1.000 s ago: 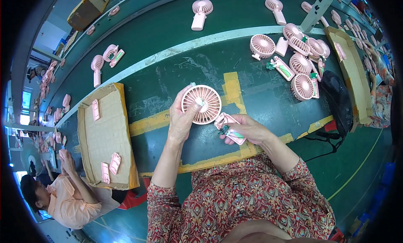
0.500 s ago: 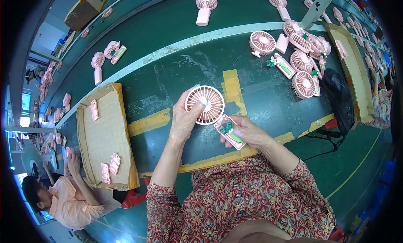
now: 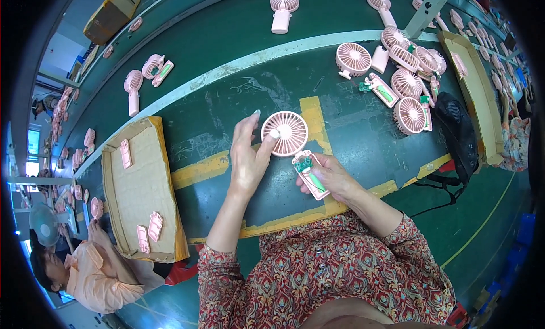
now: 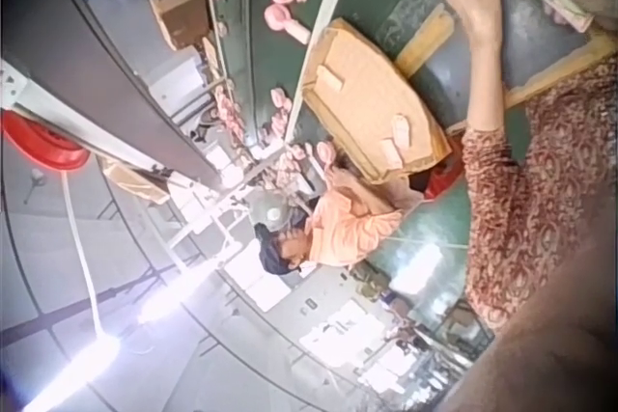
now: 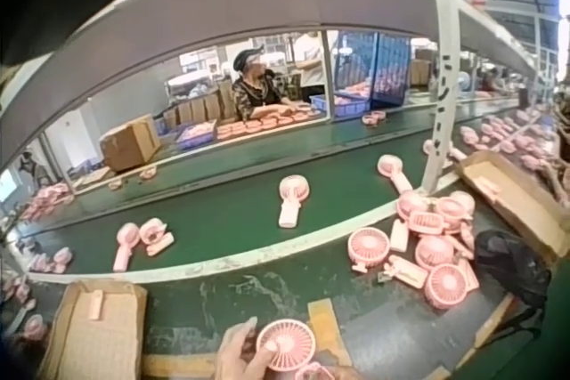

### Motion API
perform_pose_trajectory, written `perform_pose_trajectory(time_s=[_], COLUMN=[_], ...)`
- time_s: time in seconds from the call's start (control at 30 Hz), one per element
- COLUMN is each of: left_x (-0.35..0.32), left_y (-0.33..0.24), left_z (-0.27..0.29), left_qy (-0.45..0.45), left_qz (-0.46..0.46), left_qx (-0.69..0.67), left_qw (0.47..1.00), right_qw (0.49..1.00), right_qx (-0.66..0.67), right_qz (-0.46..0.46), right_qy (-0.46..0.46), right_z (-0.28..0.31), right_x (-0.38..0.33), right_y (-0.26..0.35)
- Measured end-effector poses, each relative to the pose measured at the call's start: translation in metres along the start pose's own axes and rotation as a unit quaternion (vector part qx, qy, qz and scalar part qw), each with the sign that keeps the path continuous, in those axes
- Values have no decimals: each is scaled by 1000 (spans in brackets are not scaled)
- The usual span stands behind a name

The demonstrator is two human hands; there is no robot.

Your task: The person assembles a pink handheld fan by fitting a battery cover onto the handle and pressing it into place. They then set the assembled fan onto the green conveyor belt and repeat the process with another fan.

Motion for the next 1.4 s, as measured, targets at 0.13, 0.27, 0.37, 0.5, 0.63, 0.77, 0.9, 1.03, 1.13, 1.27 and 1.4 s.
perform_pose_trajectory(time_s=[0.13,0.27,0.37,0.5,0.63,0.77,0.9,1.03,1.13,1.27,1.4], left_x=[-26,-41,-41,-41,-44,-46,-49,-48,-50,-50,-49], left_y=[-27,-43,-30,-37,-34,-31,-32,-29,-25,-21,-19], left_z=[-10,-30,-36,-33,-31,-31,-32,-34,-36,-40,-42], left_qy=[96,124,148,110,87,95,102,119,122,134,138], left_qz=[-49,-92,-46,-111,-107,-80,-73,-47,-36,-21,-34], left_qx=[-51,-2,-30,-1,25,41,41,32,33,24,45], left_qw=[993,988,987,988,990,991,991,991,991,990,989], right_qw=[998,997,999,999,998,987,985,989,989,990,990], right_qx=[56,62,44,23,69,162,172,149,146,143,137], right_qz=[4,10,-14,-40,6,10,19,16,15,9,6], right_qy=[-29,-41,-25,-20,-15,-8,6,-14,-16,-5,-18], right_z=[10,8,6,6,5,7,10,11,10,11,12], right_x=[4,6,6,6,2,0,5,6,5,7,7], right_y=[-4,-1,-1,-4,-1,1,-2,-3,-1,-4,-6])
Point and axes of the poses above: each hand's wrist, its own x-axis towards the middle knuckle, its own z-axis out of the back of the hand, y = z × x, the point moved 8 cm from there along x, towards the middle knuckle, and after that the axes turned 6 degrees about y, right-handed, at the moved point
